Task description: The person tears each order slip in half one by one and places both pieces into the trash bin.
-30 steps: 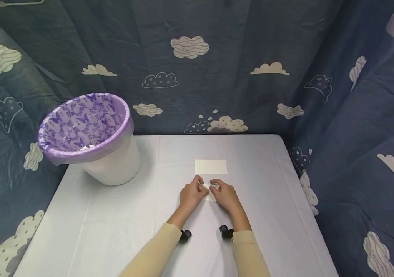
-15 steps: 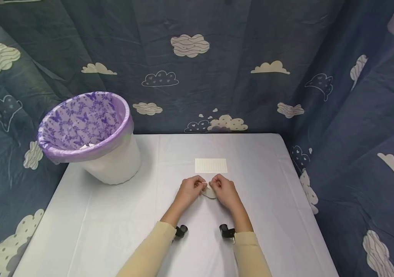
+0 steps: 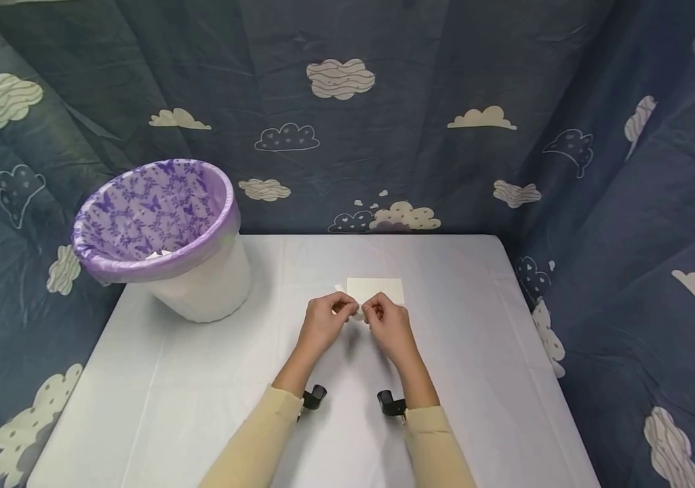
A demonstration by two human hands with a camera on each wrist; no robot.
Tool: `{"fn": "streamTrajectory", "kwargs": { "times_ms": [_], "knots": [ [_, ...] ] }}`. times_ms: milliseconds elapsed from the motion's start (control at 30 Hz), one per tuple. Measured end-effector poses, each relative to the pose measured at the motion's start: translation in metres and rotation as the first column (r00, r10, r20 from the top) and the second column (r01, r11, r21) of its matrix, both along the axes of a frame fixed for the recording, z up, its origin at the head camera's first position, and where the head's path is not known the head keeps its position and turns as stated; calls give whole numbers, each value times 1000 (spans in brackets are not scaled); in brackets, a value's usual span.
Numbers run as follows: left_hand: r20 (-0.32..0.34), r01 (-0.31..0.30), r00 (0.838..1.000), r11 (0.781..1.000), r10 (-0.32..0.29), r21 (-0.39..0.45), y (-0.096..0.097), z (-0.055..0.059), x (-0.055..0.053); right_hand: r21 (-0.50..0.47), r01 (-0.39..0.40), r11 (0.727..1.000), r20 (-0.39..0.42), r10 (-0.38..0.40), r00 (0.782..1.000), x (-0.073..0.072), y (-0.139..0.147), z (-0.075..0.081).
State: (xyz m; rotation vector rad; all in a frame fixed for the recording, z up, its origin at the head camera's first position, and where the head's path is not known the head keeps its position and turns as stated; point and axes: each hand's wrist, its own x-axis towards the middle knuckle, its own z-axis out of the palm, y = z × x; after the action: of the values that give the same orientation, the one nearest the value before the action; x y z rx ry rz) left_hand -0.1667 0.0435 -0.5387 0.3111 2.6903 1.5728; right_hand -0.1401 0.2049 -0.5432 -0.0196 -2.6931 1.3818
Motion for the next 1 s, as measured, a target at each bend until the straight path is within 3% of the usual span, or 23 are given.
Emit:
{"fn": "streamTrajectory", "kwargs": {
  "times_ms": [233, 500, 733, 1000],
  "knots": [
    [-17, -60, 998, 994, 62, 92, -7, 14, 3, -52, 12, 999, -111, -18, 994, -2, -13, 9],
    [-68, -84, 993, 977, 99, 194, -12, 30, 10, -74, 10, 997, -241, -28, 970, -1, -23, 25],
    [-64, -104, 989, 946, 130, 306, -14, 41, 15, -154, 4, 988, -243, -42, 969, -1, -32, 35],
    [-30, -118, 990, 918, 140, 378, -15, 46, 17, -268, 22, 963, -225, -85, 971, 2, -40, 41]
  ]
}}
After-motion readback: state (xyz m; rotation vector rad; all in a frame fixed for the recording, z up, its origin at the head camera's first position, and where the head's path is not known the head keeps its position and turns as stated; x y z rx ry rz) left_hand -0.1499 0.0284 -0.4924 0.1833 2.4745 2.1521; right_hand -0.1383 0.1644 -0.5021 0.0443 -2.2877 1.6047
